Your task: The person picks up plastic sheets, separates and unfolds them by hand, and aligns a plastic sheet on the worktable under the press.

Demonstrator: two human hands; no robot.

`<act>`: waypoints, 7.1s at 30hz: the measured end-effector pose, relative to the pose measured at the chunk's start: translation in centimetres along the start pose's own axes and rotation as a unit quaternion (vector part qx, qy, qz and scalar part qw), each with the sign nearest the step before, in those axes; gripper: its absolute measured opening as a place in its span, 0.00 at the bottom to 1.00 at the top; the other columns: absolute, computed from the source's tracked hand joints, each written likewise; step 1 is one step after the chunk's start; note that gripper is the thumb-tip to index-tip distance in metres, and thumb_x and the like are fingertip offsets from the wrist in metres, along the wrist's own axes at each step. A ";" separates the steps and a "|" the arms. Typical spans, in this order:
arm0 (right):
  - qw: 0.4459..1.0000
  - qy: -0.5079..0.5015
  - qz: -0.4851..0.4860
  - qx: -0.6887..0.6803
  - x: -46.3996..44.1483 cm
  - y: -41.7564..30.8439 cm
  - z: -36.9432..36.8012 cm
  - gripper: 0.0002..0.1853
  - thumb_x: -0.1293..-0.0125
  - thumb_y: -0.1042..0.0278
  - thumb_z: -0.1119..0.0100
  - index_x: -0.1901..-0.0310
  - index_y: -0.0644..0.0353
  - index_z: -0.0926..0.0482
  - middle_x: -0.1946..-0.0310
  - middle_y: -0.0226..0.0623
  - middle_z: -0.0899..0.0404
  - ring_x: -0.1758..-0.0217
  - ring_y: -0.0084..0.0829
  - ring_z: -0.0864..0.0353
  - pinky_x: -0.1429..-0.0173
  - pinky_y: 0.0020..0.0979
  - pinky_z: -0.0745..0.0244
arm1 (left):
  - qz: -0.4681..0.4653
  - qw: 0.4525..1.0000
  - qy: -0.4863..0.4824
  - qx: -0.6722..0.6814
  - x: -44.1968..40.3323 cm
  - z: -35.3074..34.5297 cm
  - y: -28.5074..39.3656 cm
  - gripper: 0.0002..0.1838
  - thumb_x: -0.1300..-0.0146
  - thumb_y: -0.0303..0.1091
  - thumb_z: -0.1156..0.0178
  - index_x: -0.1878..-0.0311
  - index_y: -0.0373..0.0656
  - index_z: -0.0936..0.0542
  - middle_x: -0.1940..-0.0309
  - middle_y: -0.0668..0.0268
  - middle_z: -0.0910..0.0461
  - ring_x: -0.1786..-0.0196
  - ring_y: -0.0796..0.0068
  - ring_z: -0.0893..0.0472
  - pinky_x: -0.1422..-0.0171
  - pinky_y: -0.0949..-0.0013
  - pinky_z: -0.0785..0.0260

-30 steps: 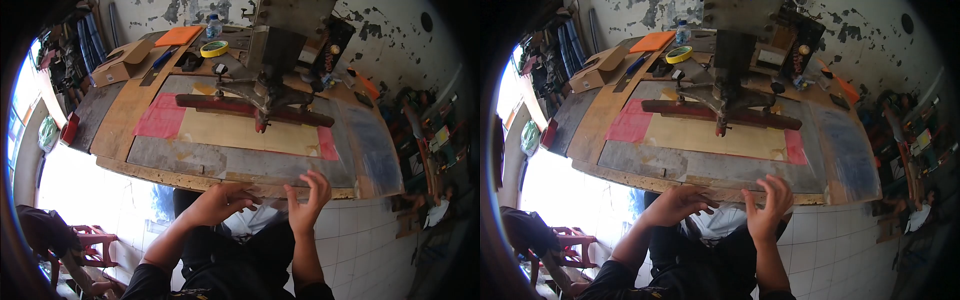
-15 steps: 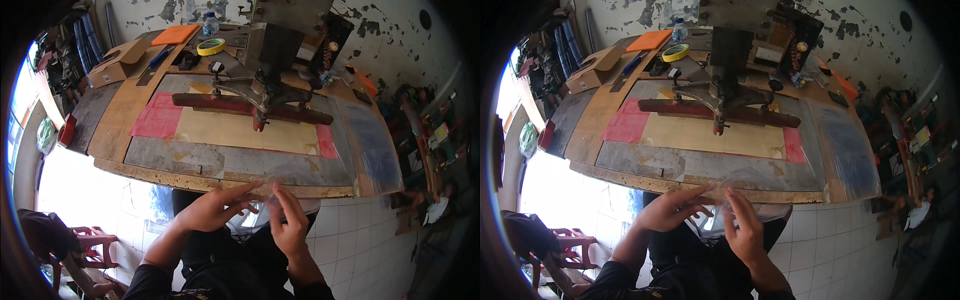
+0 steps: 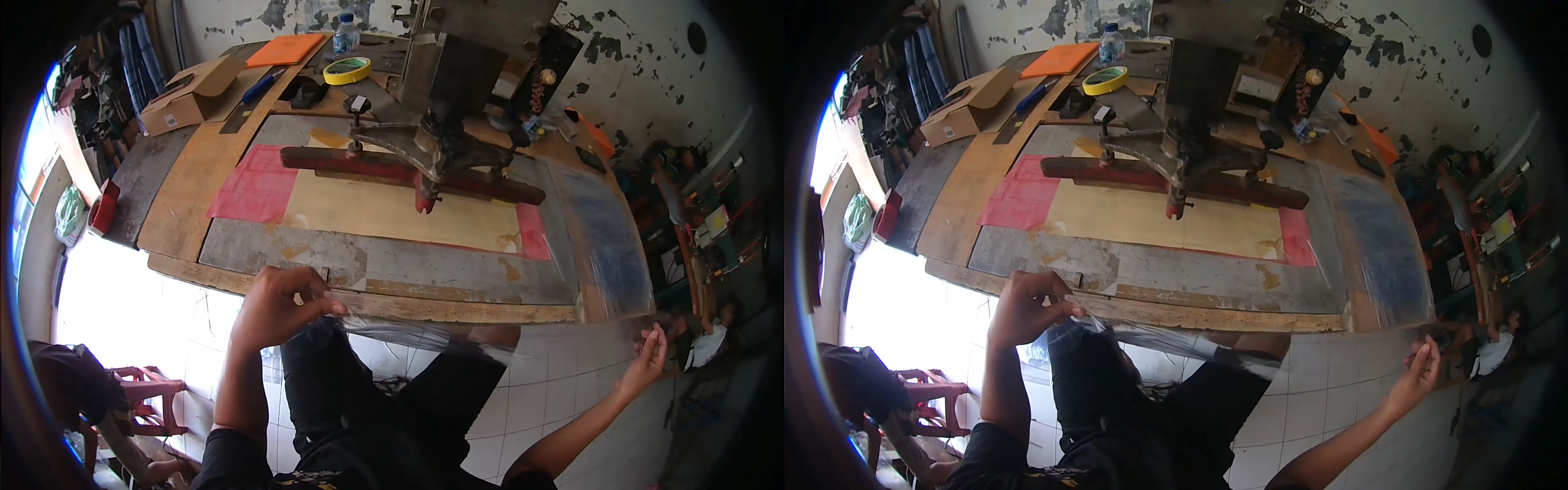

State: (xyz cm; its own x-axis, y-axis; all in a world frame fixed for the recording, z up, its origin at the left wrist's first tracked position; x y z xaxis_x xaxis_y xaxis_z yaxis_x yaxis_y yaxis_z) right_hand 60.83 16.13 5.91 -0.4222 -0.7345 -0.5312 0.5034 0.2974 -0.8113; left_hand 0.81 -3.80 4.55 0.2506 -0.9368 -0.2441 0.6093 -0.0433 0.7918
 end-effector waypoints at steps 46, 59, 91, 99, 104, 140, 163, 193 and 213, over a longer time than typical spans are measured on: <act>0.881 0.020 0.467 0.070 13.5 -14.1 -7.5 0.09 0.31 0.88 0.30 0.51 0.70 0.12 0.58 0.42 0.20 0.59 0.34 0.17 0.60 0.30 0.20 | 0.024 0.846 -0.373 0.380 5.8 -16.9 -1.3 0.45 0.14 0.68 0.64 0.16 0.34 0.41 0.22 0.49 0.31 0.17 0.52 0.34 0.14 0.53 0.44; 0.878 0.075 0.451 0.141 12.1 -12.4 -6.6 0.08 0.29 0.87 0.31 0.50 0.72 0.14 0.57 0.44 0.20 0.57 0.36 0.16 0.61 0.31 0.16 | 0.075 0.919 -0.358 0.148 3.1 -10.2 2.8 0.22 0.25 0.49 0.27 0.67 0.40 0.18 0.70 0.64 0.16 0.66 0.78 0.19 0.57 0.68 0.27; 0.922 -0.053 0.349 0.159 10.3 -4.4 -4.6 0.11 0.24 0.85 0.36 0.44 0.66 0.13 0.52 0.40 0.19 0.54 0.31 0.15 0.56 0.30 0.17 | -0.020 0.913 -0.183 0.365 -1.2 -3.6 0.5 0.17 0.17 0.40 0.38 0.57 0.35 0.11 0.58 0.60 0.07 0.54 0.73 0.11 0.45 0.67 0.21; 0.940 -0.119 0.246 0.204 9.1 -1.7 -1.7 0.10 0.24 0.83 0.37 0.46 0.66 0.13 0.53 0.39 0.19 0.53 0.34 0.16 0.50 0.36 0.18 | -0.020 0.830 -0.274 0.485 -0.3 -6.0 -1.5 0.24 0.12 0.42 0.48 0.63 0.37 0.15 0.40 0.42 0.12 0.28 0.46 0.17 0.21 0.51 0.31; 0.922 -0.276 0.075 0.260 10.1 -2.9 -0.9 0.14 0.28 0.81 0.34 0.42 0.65 0.15 0.48 0.41 0.18 0.43 0.40 0.16 0.34 0.41 0.22 | 0.077 0.725 -0.238 0.642 1.6 -9.1 -0.8 0.28 0.10 0.48 0.57 0.61 0.38 0.18 0.44 0.46 0.12 0.31 0.48 0.16 0.21 0.48 0.28; 0.866 -0.458 0.130 -0.155 18.7 -14.0 -10.5 0.40 0.30 0.39 0.30 0.32 0.70 0.20 0.32 0.50 0.18 0.22 0.52 0.25 0.17 0.53 0.34 | -0.063 0.901 -0.298 0.307 1.4 -12.0 4.8 0.13 0.15 0.31 0.44 0.38 0.36 0.16 0.51 0.60 0.07 0.51 0.70 0.07 0.51 0.67 0.15; 0.875 -0.426 0.195 -0.125 21.5 -14.8 -14.4 0.20 0.43 0.82 0.18 0.47 0.65 0.10 0.56 0.42 0.09 0.54 0.38 0.10 0.49 0.35 0.17 | -0.215 0.972 -0.085 0.052 1.7 -13.1 4.9 0.13 0.33 0.30 0.28 0.46 0.45 0.14 0.65 0.60 0.12 0.64 0.54 0.10 0.59 0.55 0.17; 0.910 -0.333 -0.054 -0.239 16.4 -11.8 -11.5 0.06 0.28 0.76 0.29 0.55 0.68 0.14 0.57 0.34 0.17 0.53 0.23 0.20 0.44 0.25 0.26 | 0.111 0.991 -0.070 0.042 5.4 -8.0 -1.0 0.18 0.35 0.37 0.20 0.48 0.41 0.15 0.71 0.67 0.09 0.68 0.71 0.09 0.60 0.69 0.20; 0.909 -0.373 -0.050 -0.176 11.5 -5.8 -22.8 0.13 0.20 0.62 0.32 0.49 0.66 0.15 0.63 0.25 0.17 0.61 0.15 0.21 0.56 0.22 0.26 | 0.011 0.991 0.056 0.119 -5.2 -2.9 -2.6 0.18 0.31 0.30 0.25 0.39 0.41 0.13 0.66 0.68 0.11 0.64 0.82 0.14 0.53 0.71 0.21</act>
State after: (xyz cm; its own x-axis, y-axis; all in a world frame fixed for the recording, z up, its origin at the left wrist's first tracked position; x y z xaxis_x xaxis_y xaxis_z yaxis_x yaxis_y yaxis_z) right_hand 35.85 19.83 -1.05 0.2430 -0.9390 -0.2434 0.1620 0.2866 -0.9442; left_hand 0.13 2.19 2.08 0.3517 -0.8950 -0.2742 0.4114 -0.1153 0.9041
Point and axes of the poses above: each hand's wrist, its own x-axis away from the middle knuckle, its own z-axis out of the back of the hand, y = z × x, the point moved 2 cm from there along -x, towards the middle knuckle
